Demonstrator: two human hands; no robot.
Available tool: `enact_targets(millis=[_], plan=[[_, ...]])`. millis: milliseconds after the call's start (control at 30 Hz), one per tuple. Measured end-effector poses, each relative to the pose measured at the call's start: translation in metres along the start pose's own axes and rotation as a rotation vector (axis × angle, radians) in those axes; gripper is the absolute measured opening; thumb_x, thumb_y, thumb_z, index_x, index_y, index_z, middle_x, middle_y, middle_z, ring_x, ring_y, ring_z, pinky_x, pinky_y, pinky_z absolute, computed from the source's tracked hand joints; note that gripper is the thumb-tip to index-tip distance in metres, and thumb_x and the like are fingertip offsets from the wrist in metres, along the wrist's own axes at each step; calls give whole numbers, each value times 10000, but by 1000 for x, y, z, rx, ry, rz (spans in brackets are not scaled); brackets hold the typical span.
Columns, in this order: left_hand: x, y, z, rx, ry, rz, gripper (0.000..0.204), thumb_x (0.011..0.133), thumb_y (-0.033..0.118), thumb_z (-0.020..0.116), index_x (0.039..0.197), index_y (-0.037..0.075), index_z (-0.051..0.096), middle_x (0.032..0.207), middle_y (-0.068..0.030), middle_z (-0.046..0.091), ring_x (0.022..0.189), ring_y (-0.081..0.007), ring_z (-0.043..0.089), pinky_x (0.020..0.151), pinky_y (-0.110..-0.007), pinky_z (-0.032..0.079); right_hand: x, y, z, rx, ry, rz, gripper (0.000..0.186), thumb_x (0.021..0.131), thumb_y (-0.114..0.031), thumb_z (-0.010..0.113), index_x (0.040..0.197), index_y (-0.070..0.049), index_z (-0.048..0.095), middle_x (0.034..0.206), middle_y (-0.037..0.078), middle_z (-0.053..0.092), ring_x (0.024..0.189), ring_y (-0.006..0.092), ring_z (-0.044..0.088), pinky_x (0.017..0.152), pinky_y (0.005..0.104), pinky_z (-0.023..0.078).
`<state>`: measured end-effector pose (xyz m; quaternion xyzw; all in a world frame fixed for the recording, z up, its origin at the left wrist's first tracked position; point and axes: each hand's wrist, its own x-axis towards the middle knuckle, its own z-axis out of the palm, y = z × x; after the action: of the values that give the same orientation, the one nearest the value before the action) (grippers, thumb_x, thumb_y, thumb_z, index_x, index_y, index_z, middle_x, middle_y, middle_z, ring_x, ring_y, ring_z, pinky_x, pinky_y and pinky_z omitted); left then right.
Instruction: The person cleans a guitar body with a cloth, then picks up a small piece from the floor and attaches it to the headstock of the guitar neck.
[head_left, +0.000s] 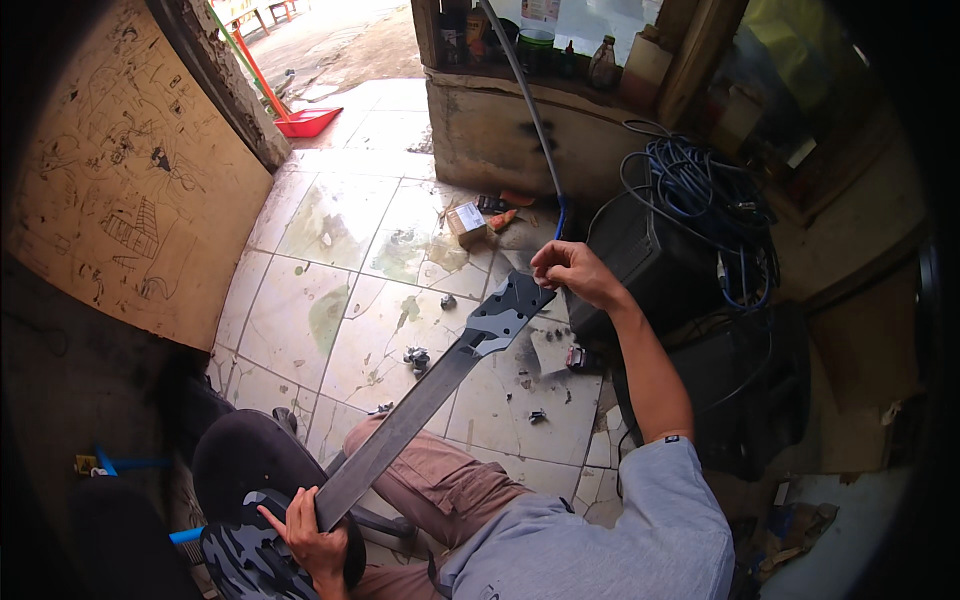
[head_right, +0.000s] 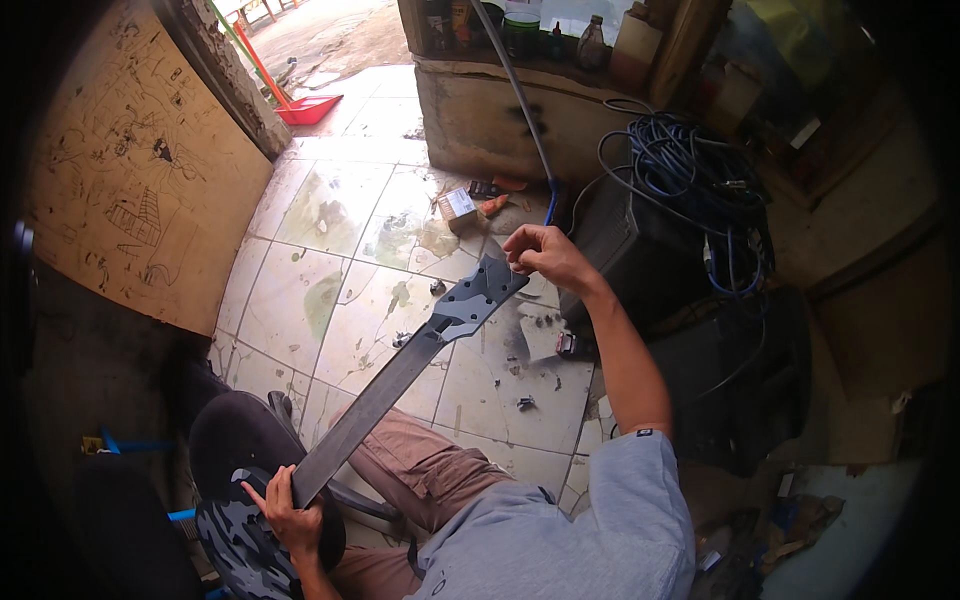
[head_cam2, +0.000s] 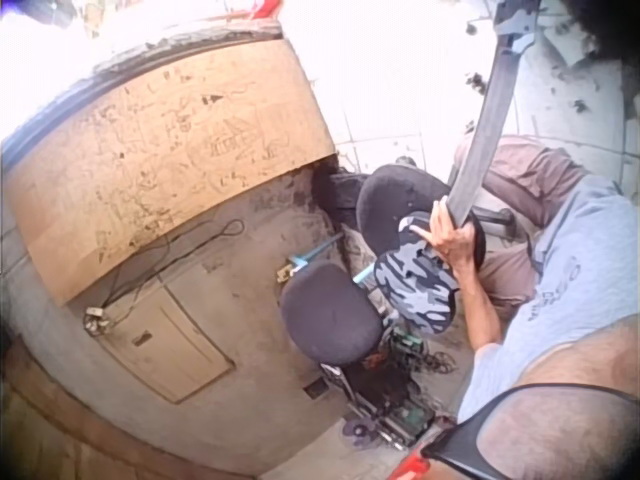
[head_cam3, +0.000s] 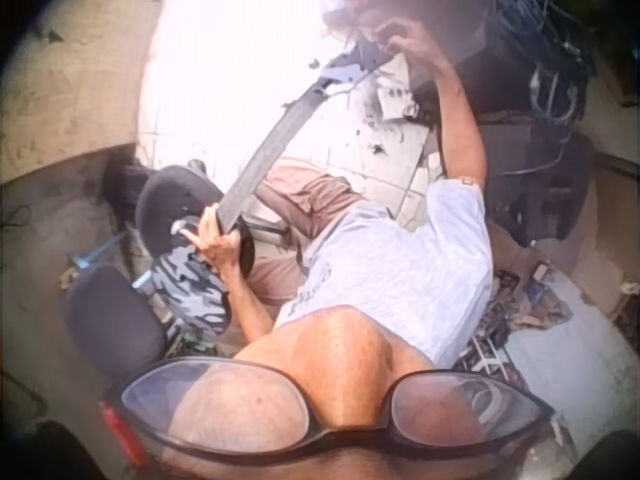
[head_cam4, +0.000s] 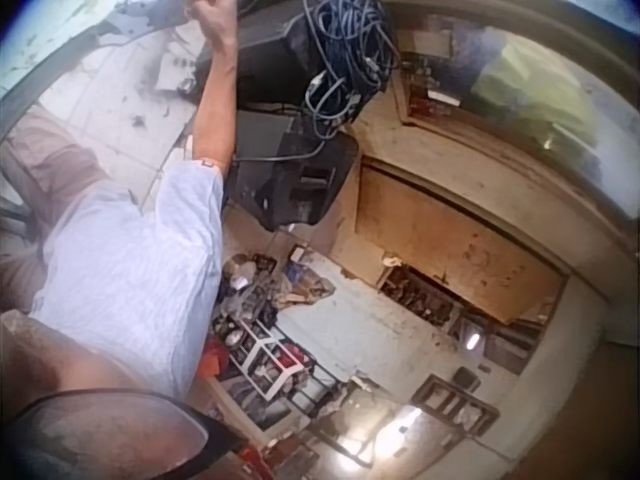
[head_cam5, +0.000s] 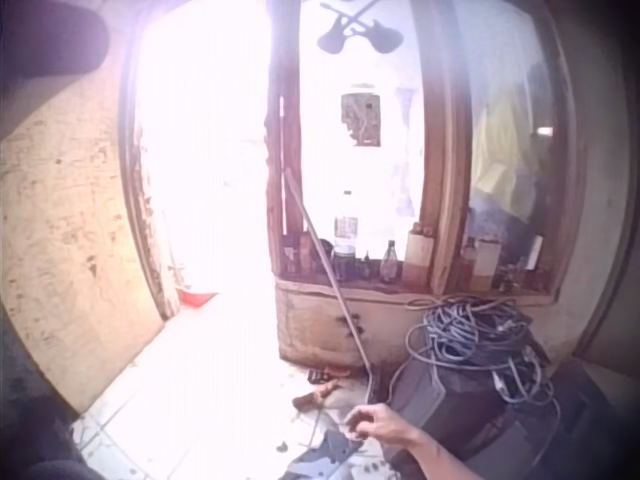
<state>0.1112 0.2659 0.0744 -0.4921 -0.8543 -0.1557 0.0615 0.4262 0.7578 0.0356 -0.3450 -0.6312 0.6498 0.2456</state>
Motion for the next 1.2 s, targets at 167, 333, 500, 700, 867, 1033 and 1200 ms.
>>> enact_targets(millis=[167,333,500,700,867,1033,1200], plan=[[2,4,-5,-3,-12,3,500,721,122,749,1205,29,668,1126,-140,702,1144,-327,670,1250,-677,137,-13,-7,-1,-178,22,70,119,925,-24,635,997,27,715,839,39,683,756,93,646,696,260,550],[0,-5,2,-5,-13,0,546,672,159,742,1200,35,680,1107,-146,697,1140,-336,671,1244,-725,115,-23,-4,2,-212,42,29,136,936,-74,672,992,33,732,810,43,694,720,88,645,657,257,550],[0,-4,2,2,-13,-2,550,669,145,729,1206,36,678,1109,-141,700,1144,-334,671,1244,-724,111,-16,-12,2,-180,50,172,171,929,-111,686,916,53,736,788,66,699,677,117,684,619,276,608],[-1,-3,0,-2,-32,-15,551,666,114,732,1209,32,679,1160,-144,705,1162,-323,663,1259,-685,110,-7,-11,6,-162,64,305,186,867,-140,703,851,45,716,774,83,696,613,150,702,558,309,619],[1,0,-2,-5,-31,-14,552,663,118,732,1206,35,681,1160,-142,705,1162,-320,664,1258,-686,113,0,-13,10,-152,97,339,188,835,-134,701,737,22,663,712,52,629,562,141,640,526,326,619],[-1,-2,-1,-4,-27,-16,550,667,116,729,1208,34,681,1158,-143,705,1162,-321,664,1259,-686,106,2,-17,16,-150,122,333,221,816,-116,702,657,1,602,675,32,578,533,137,590,505,351,622],[-1,-4,3,1,-4,-19,549,654,170,748,1187,50,688,1104,-119,698,1159,-317,667,1245,-723,108,4,-19,15,-207,118,335,232,794,-129,719,649,7,600,668,41,600,571,148,633,499,355,625]])
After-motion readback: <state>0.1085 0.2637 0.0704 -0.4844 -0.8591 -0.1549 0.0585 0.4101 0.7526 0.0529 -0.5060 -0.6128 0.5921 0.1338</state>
